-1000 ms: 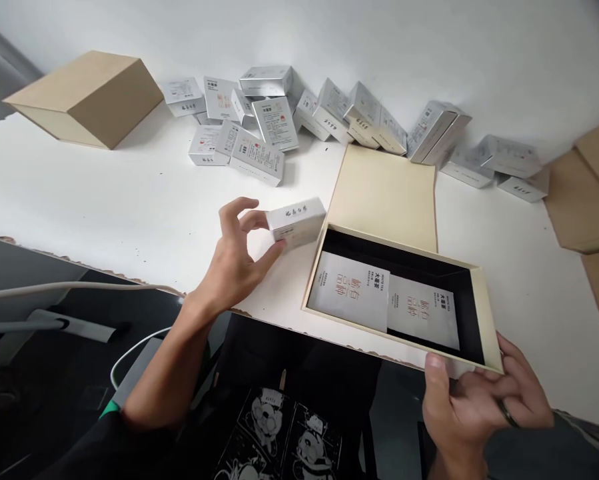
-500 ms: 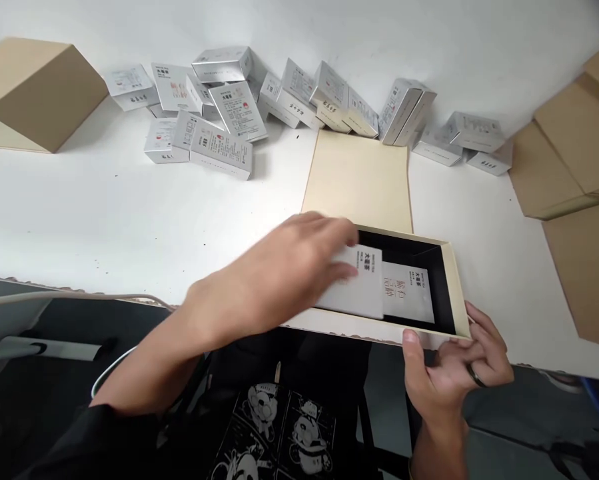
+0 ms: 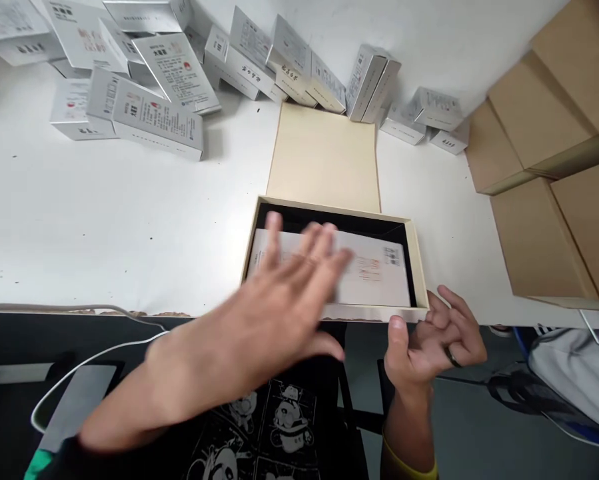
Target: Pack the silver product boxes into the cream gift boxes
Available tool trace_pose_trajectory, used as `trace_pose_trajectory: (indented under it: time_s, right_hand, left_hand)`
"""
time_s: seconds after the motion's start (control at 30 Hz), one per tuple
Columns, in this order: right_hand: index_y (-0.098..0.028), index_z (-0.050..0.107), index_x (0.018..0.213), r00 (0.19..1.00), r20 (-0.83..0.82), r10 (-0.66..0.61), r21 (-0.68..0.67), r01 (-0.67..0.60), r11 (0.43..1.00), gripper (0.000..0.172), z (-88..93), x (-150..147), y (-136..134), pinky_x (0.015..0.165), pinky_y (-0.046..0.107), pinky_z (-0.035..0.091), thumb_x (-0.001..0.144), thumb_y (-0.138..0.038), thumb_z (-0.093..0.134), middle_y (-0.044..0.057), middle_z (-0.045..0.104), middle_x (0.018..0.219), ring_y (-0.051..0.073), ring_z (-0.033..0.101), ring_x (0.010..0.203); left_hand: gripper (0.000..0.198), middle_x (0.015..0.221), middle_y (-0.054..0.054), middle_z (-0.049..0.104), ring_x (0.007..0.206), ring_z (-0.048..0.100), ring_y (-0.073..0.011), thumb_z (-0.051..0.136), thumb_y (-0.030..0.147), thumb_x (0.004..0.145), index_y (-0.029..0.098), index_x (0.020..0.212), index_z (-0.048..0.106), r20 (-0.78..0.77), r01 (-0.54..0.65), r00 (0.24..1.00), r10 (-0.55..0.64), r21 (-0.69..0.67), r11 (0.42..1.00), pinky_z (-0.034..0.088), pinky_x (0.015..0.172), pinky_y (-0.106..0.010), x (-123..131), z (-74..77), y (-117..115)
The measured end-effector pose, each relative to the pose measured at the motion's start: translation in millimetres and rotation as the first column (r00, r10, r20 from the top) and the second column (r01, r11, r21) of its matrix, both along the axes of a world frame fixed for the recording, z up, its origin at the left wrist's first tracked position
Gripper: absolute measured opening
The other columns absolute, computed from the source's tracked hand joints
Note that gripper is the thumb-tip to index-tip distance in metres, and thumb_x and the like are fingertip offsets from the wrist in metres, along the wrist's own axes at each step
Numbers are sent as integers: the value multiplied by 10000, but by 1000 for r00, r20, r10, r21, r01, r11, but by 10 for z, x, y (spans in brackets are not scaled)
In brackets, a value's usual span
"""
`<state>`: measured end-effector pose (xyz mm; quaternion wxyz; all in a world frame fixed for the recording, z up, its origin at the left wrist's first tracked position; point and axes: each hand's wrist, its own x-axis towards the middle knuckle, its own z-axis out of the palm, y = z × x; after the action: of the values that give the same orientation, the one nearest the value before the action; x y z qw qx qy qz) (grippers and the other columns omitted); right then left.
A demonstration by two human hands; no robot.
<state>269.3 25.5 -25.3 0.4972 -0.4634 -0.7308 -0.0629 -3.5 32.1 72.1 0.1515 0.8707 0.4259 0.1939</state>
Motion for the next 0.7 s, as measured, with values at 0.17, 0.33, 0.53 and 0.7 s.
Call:
trace_pose_trajectory:
  time_s: [0.17, 0.33, 0.53, 0.7]
  right_hand:
    - [-280, 454, 1411, 995, -77, 59, 15, -58, 998, 625, 188, 130, 7, 895, 540, 621, 845, -214, 712, 103, 506, 1332, 283, 608, 1166]
    - [-232, 557, 1329, 869, 328, 370, -270, -289, 918, 442, 796, 112, 222, 1005, 557, 527, 931, -361, 697, 149, 541, 1381, 345, 558, 1280]
    - [-221, 656, 1314, 411, 624, 665, -656, -188, 731, 537, 1200, -254, 765, 946, 492, 506, 896, -551, 728, 148, 585, 1306, 344, 562, 1194]
    - [-167, 752, 1066, 268, 612, 744, -758, -69, 649, 396, 1220, -452, 990, 775, 388, 476, 784, -442, 796, 103, 634, 961, 282, 594, 910]
  left_hand:
    - [944, 1687, -265, 295, 1581, 259, -437, 739, 628, 892, 164, 1574, 279, -84, 14, 996, -10, 40, 999, 218, 1280, -734, 143, 66, 125]
    - [855, 1597, -239, 472, 1500, 450, -415, 793, 538, 887, 135, 1513, 374, -247, 48, 968, -53, -24, 999, 339, 1258, -610, -38, 35, 293]
    - [792, 1239, -141, 694, 1104, 683, -364, 778, 493, 815, 161, 1456, 451, -355, 5, 933, -57, -145, 989, 526, 990, -487, 126, 116, 487]
    - [698, 1175, -133, 686, 1033, 677, -338, 738, 463, 829, 184, 1425, 505, -417, 46, 902, -115, -172, 984, 528, 924, -449, 154, 194, 558]
